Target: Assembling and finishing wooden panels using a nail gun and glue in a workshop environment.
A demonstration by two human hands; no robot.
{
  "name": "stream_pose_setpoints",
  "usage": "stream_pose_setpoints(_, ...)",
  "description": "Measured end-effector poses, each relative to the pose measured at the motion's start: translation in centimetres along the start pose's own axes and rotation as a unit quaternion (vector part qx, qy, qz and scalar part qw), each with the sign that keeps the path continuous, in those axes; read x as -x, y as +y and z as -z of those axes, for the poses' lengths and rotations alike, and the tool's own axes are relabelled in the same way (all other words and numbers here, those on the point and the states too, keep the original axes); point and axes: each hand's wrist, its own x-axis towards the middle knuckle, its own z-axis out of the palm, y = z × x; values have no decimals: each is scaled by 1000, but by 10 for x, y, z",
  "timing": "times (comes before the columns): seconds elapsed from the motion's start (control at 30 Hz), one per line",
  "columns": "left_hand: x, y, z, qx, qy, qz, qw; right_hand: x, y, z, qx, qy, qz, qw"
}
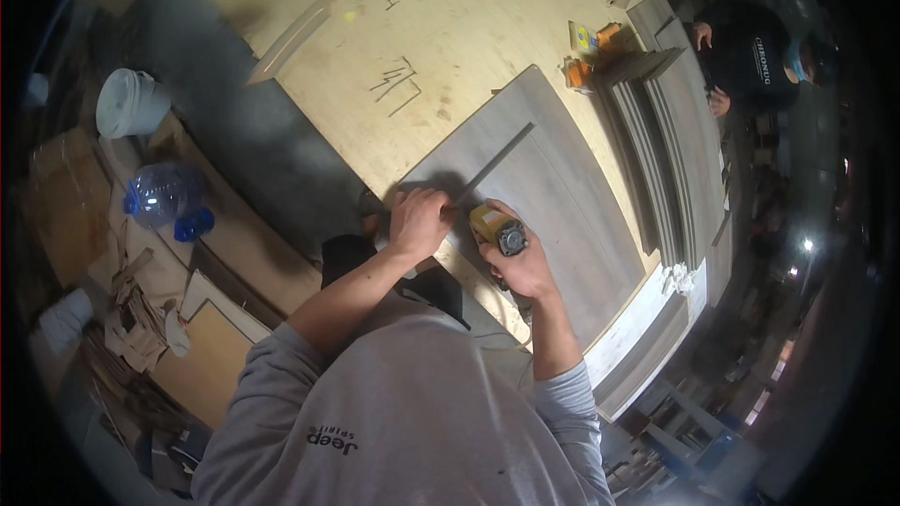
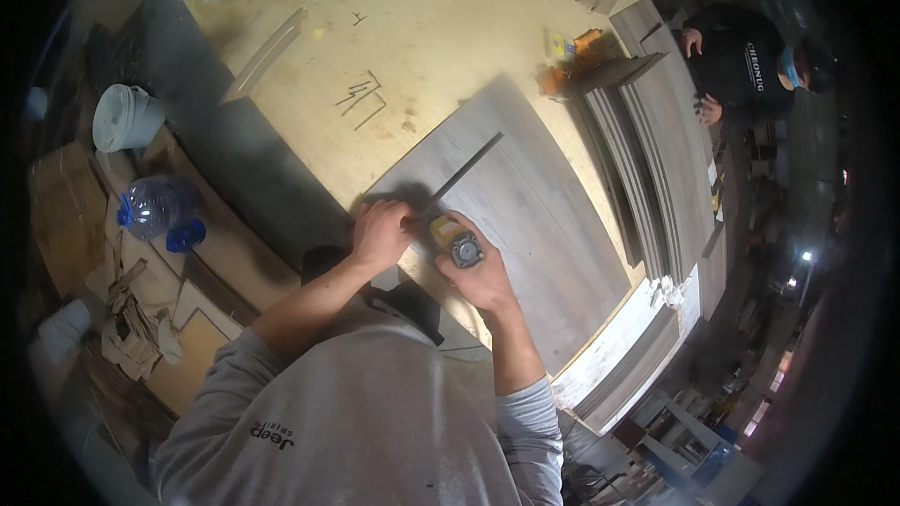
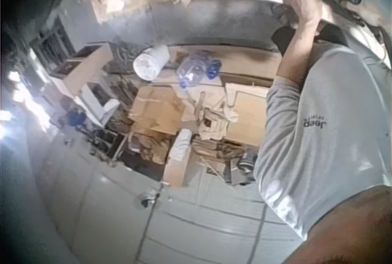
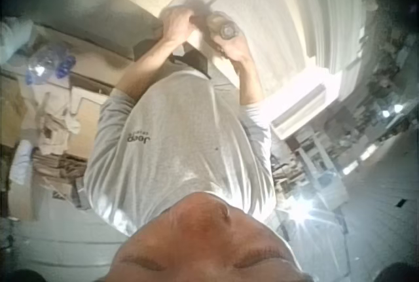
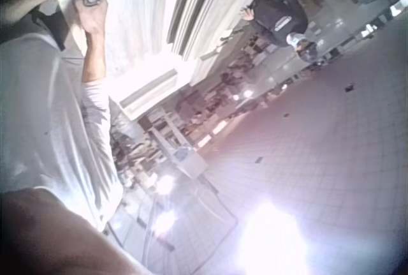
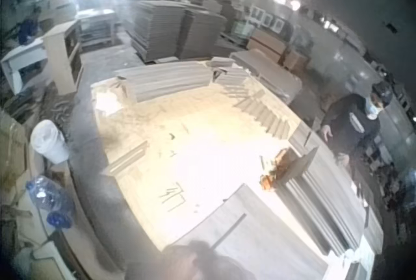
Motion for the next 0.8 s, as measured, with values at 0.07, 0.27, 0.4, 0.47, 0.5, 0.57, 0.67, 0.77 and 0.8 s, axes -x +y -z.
stream_pose_setpoints(0.07,-2,2,1,0,-12,11,1000,-2,-1,-1,11,-5,-7,1000)
stream_pose_setpoints(0.27,-3,1,3,2,-26,20,999,-6,0,-2,46,1,7,999)
stream_pose_setpoints(0.4,-4,2,4,3,-31,19,999,-9,4,-1,93,4,40,995)
stream_pose_setpoints(0.47,-3,-1,2,7,-28,14,1000,-8,1,-2,127,15,67,990)
stream_pose_setpoints(0.5,-3,-1,1,11,-23,11,1000,-6,-6,-4,94,5,33,995)
stream_pose_setpoints(0.57,-2,0,2,-4,-36,7,999,1,-6,-1,57,1,0,998)
stream_pose_setpoints(0.67,-7,-1,9,-2,-72,26,997,13,4,9,-52,-13,10,998)
stream_pose_setpoints(0.77,-15,2,9,24,-88,28,995,37,15,29,-93,43,7,995)
stream_pose_setpoints(0.8,-21,4,7,29,-72,13,997,44,22,35,-146,54,18,988)
